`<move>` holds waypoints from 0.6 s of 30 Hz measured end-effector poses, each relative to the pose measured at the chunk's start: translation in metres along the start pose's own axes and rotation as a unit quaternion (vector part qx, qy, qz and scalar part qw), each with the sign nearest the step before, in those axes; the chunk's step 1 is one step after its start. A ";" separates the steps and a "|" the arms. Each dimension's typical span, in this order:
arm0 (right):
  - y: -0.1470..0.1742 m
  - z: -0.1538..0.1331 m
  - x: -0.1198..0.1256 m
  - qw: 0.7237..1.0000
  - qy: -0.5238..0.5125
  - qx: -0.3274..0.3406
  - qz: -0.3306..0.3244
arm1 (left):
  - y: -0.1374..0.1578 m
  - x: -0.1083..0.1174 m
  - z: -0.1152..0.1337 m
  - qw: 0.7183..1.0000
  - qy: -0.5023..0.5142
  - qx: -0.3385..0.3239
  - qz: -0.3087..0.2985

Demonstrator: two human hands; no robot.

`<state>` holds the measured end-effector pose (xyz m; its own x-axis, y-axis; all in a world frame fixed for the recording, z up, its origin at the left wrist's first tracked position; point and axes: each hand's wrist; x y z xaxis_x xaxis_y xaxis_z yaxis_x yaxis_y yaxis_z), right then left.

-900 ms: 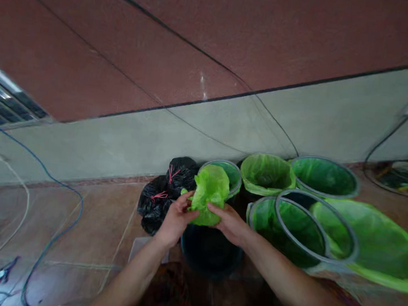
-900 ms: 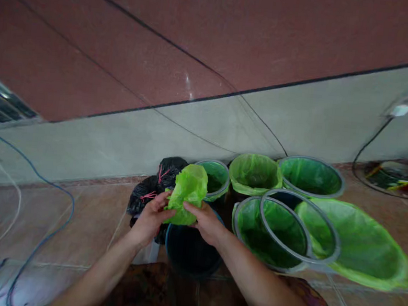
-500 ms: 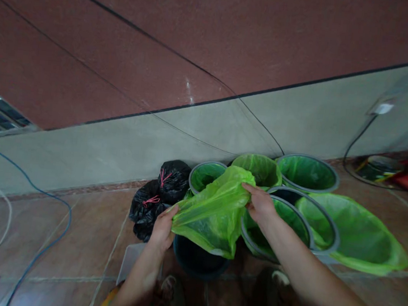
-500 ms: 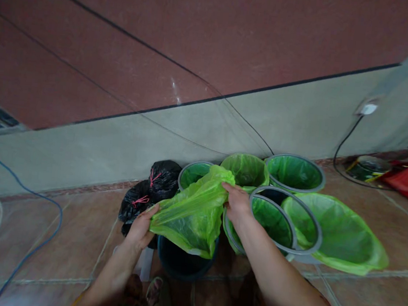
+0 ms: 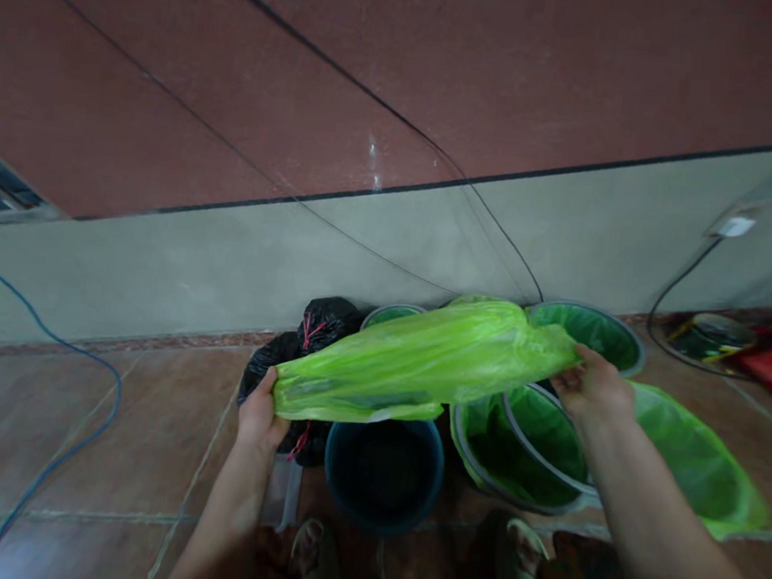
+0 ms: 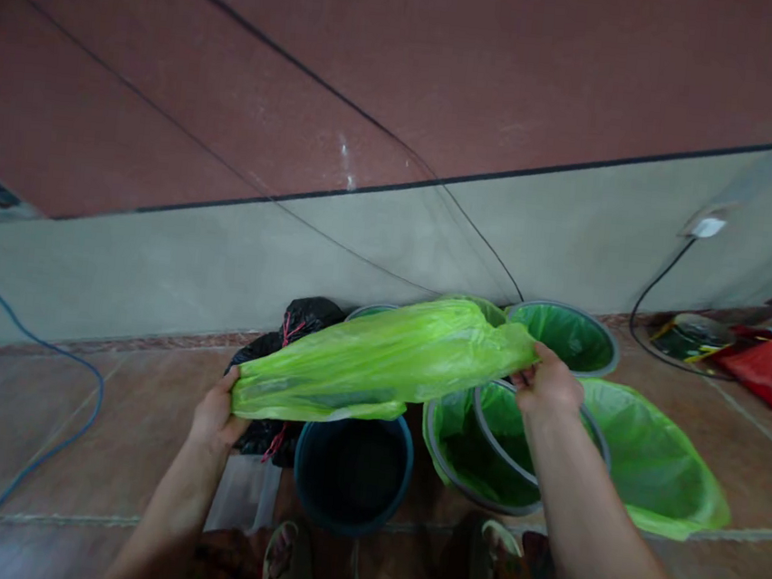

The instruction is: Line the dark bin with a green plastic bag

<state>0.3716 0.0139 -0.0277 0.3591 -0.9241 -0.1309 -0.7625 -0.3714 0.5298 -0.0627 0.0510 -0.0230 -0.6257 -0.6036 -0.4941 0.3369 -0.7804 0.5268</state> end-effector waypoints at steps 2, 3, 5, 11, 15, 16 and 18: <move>-0.006 -0.002 0.004 1.000 0.007 0.009 0.028 | -0.003 0.004 0.009 1.000 0.015 0.012 -0.011; -0.008 -0.002 0.006 0.999 0.013 0.018 0.043 | -0.003 0.005 0.012 0.999 0.024 0.015 -0.022; -0.007 -0.001 0.006 0.995 0.031 0.063 0.075 | -0.002 0.005 0.017 0.998 0.038 0.018 -0.044; 0.041 0.032 -0.014 0.823 0.238 0.501 -0.121 | 0.022 -0.012 0.000 0.986 0.002 0.097 -0.137; 0.077 0.071 -0.026 0.587 0.473 0.579 -0.311 | 0.037 -0.023 -0.014 0.962 -0.018 0.178 -0.208; 0.081 0.078 -0.027 0.552 0.519 0.566 -0.324 | 0.038 -0.024 -0.015 0.959 -0.018 0.184 -0.215; 0.082 0.086 -0.026 0.524 0.564 0.544 -0.333 | 0.037 -0.023 -0.011 0.960 -0.017 0.178 -0.215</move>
<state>0.2537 -0.0001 -0.0527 0.3623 -0.1424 0.9211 0.0991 -0.9768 -0.1900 -0.0280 0.0340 0.0003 -0.6780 -0.2274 -0.6991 -0.2157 -0.8476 0.4849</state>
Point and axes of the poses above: each hand's wrist, its own y-axis away from the middle knuckle, its own x-axis out of the back of the hand, z = x × y, and after that the axes turned 9 degrees about y, right-handed
